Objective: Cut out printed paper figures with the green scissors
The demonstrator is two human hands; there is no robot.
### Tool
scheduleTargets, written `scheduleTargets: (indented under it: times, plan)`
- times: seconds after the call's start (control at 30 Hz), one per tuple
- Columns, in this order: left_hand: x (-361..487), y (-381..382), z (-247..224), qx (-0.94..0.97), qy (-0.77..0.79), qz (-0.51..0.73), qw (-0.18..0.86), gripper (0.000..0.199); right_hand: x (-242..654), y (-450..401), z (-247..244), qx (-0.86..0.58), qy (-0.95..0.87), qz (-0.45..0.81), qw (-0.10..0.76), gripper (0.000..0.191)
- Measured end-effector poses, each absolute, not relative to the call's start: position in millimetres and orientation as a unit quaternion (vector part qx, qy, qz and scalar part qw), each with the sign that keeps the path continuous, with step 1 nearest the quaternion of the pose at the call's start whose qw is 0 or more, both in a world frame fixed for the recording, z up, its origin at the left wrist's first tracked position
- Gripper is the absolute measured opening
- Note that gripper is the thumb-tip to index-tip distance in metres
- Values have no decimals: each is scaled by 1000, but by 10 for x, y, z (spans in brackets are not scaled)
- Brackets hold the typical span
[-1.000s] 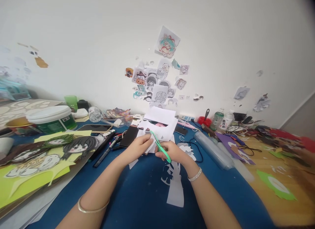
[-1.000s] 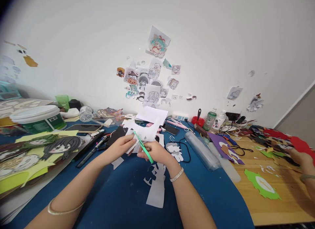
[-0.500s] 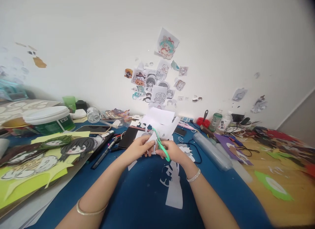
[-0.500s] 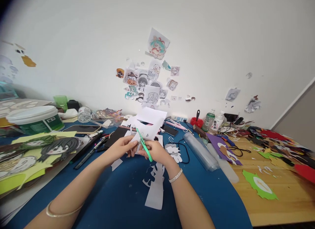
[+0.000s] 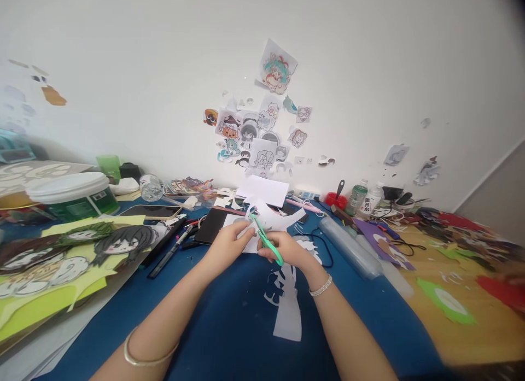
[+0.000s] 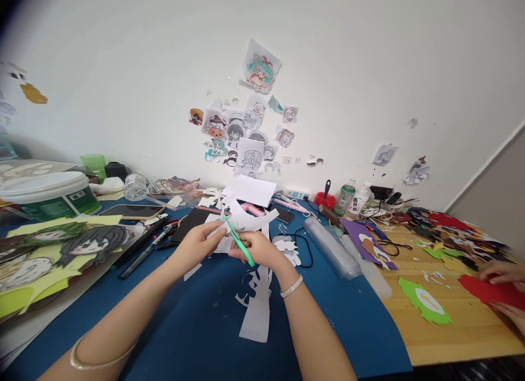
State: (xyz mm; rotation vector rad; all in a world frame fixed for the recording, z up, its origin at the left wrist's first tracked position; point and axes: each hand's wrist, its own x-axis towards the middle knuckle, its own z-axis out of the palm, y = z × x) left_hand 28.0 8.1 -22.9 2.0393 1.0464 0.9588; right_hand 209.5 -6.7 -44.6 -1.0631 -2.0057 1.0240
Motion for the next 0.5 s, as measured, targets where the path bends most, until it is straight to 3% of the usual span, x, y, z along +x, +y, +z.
scheduleTargets:
  times: [0.5]
  plan:
    - [195,104,-152,788,386,323,354,32,2092,-89,-413,-418,-772,388,279,39]
